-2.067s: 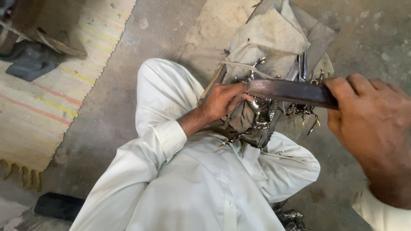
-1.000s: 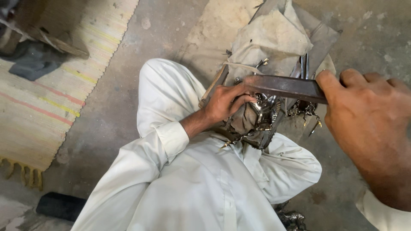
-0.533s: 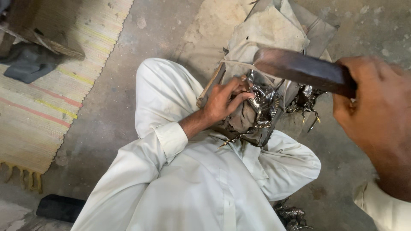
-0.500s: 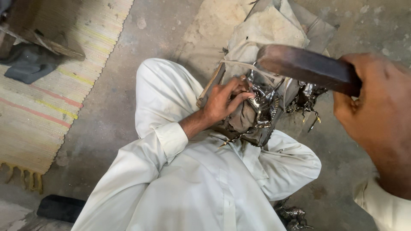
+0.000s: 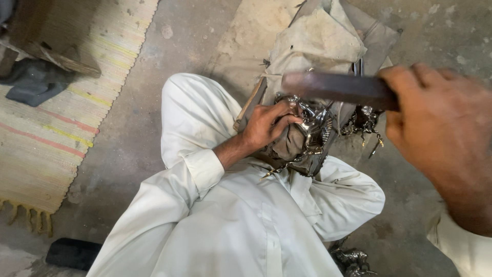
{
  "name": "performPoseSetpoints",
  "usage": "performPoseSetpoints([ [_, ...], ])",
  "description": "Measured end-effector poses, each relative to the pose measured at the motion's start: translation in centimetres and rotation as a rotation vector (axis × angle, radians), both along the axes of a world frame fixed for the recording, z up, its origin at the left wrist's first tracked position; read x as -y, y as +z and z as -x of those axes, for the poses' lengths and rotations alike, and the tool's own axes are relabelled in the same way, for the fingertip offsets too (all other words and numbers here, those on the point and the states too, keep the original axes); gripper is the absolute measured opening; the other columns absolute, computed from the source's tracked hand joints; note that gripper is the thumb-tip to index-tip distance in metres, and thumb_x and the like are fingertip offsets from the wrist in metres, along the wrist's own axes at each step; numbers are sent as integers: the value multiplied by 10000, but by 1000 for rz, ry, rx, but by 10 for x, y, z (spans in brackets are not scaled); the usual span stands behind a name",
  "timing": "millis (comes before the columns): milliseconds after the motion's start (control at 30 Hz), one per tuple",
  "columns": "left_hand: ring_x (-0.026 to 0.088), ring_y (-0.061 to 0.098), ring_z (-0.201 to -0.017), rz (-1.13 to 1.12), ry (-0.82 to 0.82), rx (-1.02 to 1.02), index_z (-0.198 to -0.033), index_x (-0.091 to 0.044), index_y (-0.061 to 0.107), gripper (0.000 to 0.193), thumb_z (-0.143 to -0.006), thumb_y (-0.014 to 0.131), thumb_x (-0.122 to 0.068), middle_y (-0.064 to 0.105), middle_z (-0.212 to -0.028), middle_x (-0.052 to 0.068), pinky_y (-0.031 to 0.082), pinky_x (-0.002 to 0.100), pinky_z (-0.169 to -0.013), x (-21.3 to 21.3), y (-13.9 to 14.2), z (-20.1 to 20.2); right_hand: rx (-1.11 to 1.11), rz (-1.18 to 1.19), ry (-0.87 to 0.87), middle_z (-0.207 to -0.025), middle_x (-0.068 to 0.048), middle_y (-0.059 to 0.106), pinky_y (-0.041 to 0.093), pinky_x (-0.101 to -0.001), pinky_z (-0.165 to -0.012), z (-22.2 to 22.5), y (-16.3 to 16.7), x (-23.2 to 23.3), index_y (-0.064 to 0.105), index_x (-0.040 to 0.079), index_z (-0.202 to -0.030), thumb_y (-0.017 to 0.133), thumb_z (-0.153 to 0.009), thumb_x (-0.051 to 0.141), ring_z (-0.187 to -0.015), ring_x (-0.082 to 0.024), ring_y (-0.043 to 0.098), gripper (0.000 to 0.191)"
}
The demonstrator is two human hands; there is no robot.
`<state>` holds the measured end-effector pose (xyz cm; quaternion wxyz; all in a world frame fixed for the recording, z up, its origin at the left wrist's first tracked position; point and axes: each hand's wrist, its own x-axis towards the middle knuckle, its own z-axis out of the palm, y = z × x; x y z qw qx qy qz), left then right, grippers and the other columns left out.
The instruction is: The person sits on the floor holding a silver animal figurine against a cloth-covered board on their lap. They position a small punch against the figurine's surface and strike it with a wooden mallet, repositioning the figurine and punch repeatedly to work details across the piece.
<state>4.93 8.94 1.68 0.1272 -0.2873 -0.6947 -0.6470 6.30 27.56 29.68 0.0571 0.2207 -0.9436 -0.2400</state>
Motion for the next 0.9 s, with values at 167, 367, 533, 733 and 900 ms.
performPoseSetpoints([
  [167,191,803,-909,-7,14,70,-1028,-9,615,165,-974,765,-53,782,-979,105,618,296,-758,-2,1,-2,1,-195,41,-859,-10,697,561,-341,-762,1,-3,-6,695,196,-1134,806,-766,243,-807,-192,727,387],
  [367,174,786,-844,-60,88,167,-1182,31,587,358,-930,788,-125,756,-917,91,606,286,-734,-9,1,-5,37,-49,17,-936,-34,705,563,-349,-812,5,-2,-6,687,172,-1183,800,-849,227,-840,-208,721,357],
  [533,215,792,-878,-5,37,26,-1042,-24,667,158,-955,784,-84,773,-980,97,619,311,-747,-7,4,-3,14,-193,28,-907,-13,714,569,-336,-757,4,4,4,695,207,-1161,797,-778,263,-837,-200,735,400],
  [733,244,785,-926,-46,-3,-17,-1076,-10,649,145,-963,730,-52,766,-1039,109,624,336,-785,-4,9,-2,24,-187,-9,-947,-2,716,564,-333,-808,0,5,4,668,192,-1130,787,-779,233,-902,-189,734,372],
  [900,166,757,-770,-6,38,74,-1047,-32,617,209,-957,788,-112,752,-886,82,572,298,-662,-5,7,-3,3,-229,-16,-852,-11,709,555,-343,-743,-6,-5,-7,688,210,-1079,796,-772,157,-842,-198,734,330],
])
